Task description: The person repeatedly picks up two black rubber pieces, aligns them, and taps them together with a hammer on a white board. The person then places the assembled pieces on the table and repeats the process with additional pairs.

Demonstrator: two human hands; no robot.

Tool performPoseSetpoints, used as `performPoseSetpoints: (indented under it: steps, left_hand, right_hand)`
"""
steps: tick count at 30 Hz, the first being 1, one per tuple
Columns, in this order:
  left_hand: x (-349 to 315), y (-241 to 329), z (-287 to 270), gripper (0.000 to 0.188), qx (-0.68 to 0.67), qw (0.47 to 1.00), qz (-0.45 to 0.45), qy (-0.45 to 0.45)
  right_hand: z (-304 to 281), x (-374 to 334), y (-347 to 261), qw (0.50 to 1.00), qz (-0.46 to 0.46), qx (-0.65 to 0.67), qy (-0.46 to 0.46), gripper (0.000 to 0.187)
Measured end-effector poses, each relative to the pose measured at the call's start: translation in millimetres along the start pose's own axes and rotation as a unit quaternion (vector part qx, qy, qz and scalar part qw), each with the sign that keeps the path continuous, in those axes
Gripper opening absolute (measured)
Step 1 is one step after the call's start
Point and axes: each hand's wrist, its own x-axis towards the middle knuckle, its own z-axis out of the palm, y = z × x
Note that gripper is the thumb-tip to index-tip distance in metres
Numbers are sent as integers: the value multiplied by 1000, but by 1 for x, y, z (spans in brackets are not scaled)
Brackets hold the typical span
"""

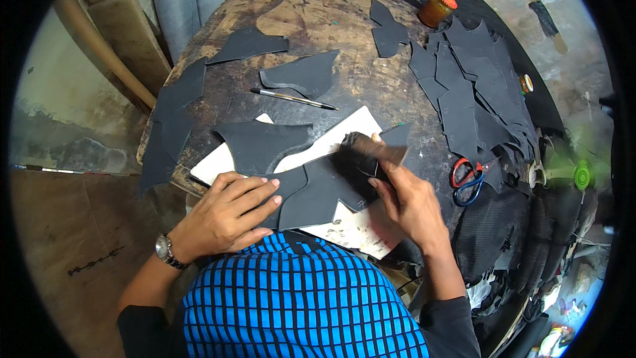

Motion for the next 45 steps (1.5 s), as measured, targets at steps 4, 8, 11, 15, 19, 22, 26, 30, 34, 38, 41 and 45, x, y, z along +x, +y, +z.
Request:
performPoseSetpoints:
  steps: [4, 8, 11, 15, 19, 22, 26, 30, 34, 38, 41, 45]
  left_hand:
    - [1, -1, 2, 48, -4, 1000, 2, 10]
    - [-2, -1, 2, 48, -20, 999, -19, 29]
    - [-3, 0, 3, 48, -22, 998, -35, 43]
    - [-1, -2, 6, 47, -19, 998, -34, 43]
    - [0, -4, 7, 48, -21, 998, -40, 42]
    - [1, -4, 6, 49, -11, 998, -44, 38]
    - [3, -3, 3, 54, -10, 999, -46, 19]
    - [7, 1, -2, 61, 3, 999, -45, 11]
    - [13, 8, -4, 54, -21, 998, -62, 18]
    - [23, 16, -7, 39, 75, 996, 0, 53]
    - [33, 18, -13, 35, 173, 978, 73, 90]
    - [37, 28, -27, 20, 258, 953, 129, 91]
  right_hand:
    - [8, 7, -6, 988, -141, 56, 42, 69]
    - [13, 12, -7, 992, -105, -73, 19, 60]
    - [12, 9, -12, 987, -136, 77, 29, 65]
    - [7, 5, -22, 990, -120, -42, -68, 78]
    - [14, 7, -32, 982, -173, 74, -32, 80]
    - [8, 4, -32, 982, -169, -35, -75, 84]
    - [5, -1, -31, 974, -200, 60, -89, 84]
    - [-12, -12, -13, 976, -187, 29, -106, 82]
    - [-33, -39, 22, 987, -146, -49, -56, 71]
    - [-33, -51, 37, 992, -71, 30, -98, 59]
    - [-28, -37, 27, 981, -116, 144, 57, 44]
    - [-26, -2, 2, 981, -125, -97, 115, 56]
